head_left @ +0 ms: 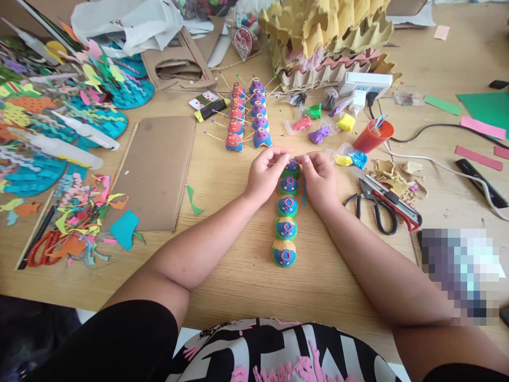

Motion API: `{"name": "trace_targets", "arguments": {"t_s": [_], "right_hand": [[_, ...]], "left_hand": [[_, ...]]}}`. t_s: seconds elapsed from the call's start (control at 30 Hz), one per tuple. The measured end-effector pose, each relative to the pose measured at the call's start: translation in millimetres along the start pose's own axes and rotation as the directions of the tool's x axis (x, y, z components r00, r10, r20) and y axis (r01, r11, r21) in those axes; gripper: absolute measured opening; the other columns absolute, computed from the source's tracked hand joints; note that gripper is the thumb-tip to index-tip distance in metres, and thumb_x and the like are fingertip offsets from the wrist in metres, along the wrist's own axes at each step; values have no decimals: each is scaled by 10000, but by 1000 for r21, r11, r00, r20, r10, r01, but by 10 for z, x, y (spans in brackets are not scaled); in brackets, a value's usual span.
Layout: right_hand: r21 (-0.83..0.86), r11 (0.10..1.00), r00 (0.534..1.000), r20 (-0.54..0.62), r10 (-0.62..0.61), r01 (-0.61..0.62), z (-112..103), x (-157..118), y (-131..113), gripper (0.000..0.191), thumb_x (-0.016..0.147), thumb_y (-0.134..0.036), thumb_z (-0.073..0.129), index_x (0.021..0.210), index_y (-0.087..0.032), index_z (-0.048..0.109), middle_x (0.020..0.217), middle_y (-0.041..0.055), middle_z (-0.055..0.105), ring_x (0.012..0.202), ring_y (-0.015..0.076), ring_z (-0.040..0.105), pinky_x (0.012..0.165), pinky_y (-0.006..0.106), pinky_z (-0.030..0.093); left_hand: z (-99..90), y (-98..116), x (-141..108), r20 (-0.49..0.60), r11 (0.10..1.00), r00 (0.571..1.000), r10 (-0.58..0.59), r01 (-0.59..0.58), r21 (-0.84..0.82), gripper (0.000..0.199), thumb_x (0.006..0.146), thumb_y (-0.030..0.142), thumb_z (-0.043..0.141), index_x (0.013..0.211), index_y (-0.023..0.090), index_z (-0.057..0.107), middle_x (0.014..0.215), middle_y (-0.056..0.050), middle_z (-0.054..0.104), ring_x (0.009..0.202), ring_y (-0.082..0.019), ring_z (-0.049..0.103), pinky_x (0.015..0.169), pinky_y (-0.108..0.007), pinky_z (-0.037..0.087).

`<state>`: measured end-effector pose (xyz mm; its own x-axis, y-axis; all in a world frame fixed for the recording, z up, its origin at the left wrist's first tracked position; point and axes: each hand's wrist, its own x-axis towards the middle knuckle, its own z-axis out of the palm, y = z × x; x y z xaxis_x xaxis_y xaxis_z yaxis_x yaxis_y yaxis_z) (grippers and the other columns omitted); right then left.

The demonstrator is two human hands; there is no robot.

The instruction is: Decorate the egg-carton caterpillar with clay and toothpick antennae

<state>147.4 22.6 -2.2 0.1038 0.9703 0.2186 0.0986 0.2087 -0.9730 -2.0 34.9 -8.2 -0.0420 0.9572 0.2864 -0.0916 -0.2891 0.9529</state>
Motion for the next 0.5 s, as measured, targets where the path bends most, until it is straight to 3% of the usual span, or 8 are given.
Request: {"name": "trace_targets", "arguments": {"t_s": [0.27,0.5], "right_hand": [[18,1000,1000,22,10,-11,2,-18,-49,418,895,-649,689,863,-236,641,877,11,703,837,154,633,805,321,518],[9,1000,999,41,-14,14,5,-34,-84,489,853,-734,683,852,-246,653,936,19,701,896,163,648,836,321,555]], "left_hand": [[2,-19,9,-34,1000,999,7,-7,-3,209,907,400,760,1012,225,716,951,-6,746,879,-108,697,816,-230,568],[6,4,7,-44,998,998,-53,52,-29,211,906,386,770,1032,233,697,958,-5,732,880,-104,688,825,-227,564]]}}
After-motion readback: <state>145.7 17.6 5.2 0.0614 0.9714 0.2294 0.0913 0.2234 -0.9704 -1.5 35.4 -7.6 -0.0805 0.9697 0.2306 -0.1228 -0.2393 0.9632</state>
